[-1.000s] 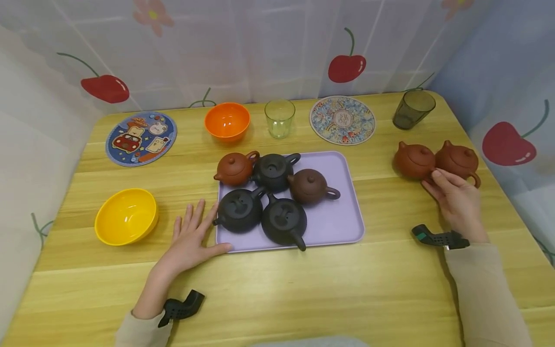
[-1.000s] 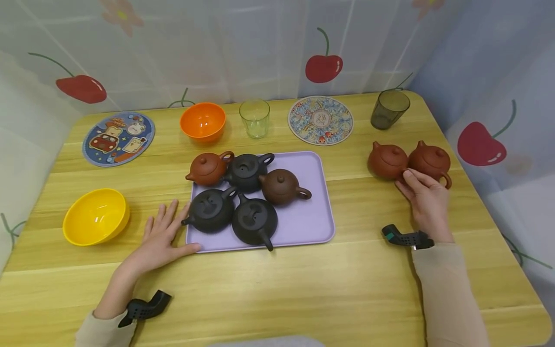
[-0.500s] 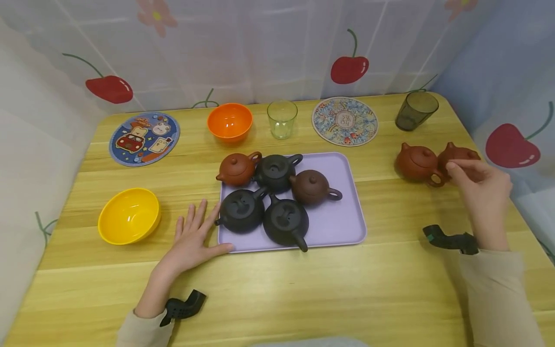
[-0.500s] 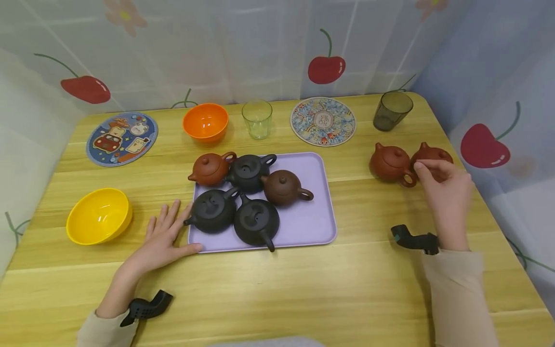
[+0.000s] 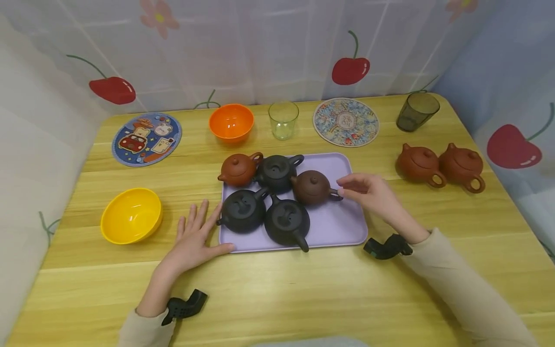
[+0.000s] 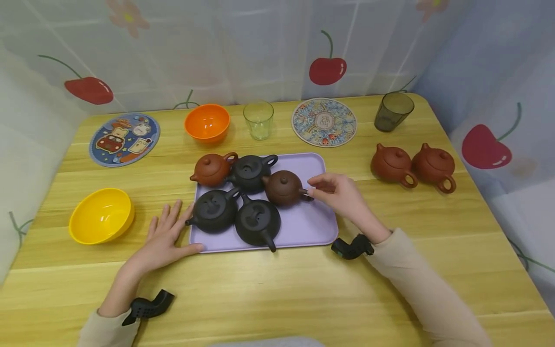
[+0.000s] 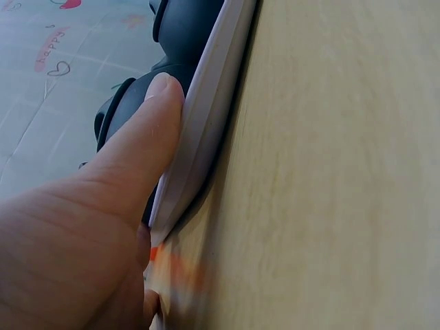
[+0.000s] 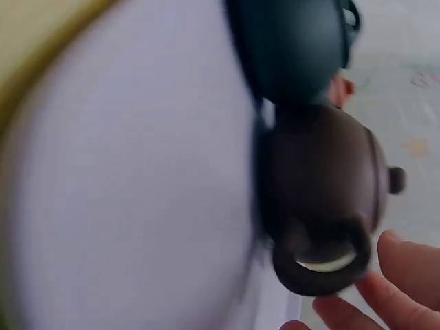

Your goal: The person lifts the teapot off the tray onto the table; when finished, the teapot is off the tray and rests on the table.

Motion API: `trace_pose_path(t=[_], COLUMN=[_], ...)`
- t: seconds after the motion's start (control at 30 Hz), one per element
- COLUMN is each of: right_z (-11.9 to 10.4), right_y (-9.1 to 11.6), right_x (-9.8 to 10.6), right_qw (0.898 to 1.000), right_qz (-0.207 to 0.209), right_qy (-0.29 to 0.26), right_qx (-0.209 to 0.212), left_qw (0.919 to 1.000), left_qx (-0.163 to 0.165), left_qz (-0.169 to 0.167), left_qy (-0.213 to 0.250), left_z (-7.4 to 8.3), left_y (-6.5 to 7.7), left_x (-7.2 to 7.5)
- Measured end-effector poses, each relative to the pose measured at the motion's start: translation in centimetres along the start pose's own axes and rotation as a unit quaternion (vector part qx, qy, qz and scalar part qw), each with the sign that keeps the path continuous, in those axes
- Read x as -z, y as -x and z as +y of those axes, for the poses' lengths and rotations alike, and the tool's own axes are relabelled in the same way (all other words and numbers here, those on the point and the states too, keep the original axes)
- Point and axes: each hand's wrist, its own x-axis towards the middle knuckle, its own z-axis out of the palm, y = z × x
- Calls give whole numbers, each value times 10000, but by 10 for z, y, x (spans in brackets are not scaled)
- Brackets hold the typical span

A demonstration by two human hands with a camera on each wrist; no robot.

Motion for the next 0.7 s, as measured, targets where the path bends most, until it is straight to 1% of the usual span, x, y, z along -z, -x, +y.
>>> trace_pose_path(t=[0.03, 0.1, 0.2, 0.27, 0.4, 0.5, 0.57, 0.6, 0.67, 0.7], right_z=[1, 2, 2, 3, 4, 5, 8, 9, 11, 12], right_y=[-1, -3, -4, -5, -6, -6, -5, -5, -4, -4], right_x=[-5, -11, -18, -21, -24, -25, -26, -26, -26, -26], right_qw=[10000, 9999, 9999, 9998, 9991, 9976, 9935, 9889, 9757, 9668], right_qz=[-48, -120, -98, -56, 50, 138, 157, 144, 143, 143], right_qy=[-18, -31, -105, -192, -389, -649, -1106, -1458, -2162, -2521], right_qx=[-40, 12, 52, 32, -144, -181, -212, -250, -331, -384], left_qw=[10000, 10000, 10000, 10000, 10000, 10000, 10000, 10000, 10000, 9999], left_qx=[0, 3, 19, 25, 11, -4, -16, -25, -47, -58], left_qz=[-1, -5, 5, 11, 28, 27, 26, 30, 50, 66], left_qy=[3, 17, 16, 20, 28, 33, 17, 4, -35, -49], left_z=[0, -1, -2, -2, -1, -1, -2, -2, -3, -3], left_y=[0, 0, 0, 1, 0, -1, -1, -1, -1, -1], left_x=[-1, -2, -2, -2, -1, -1, -1, -1, -1, -2])
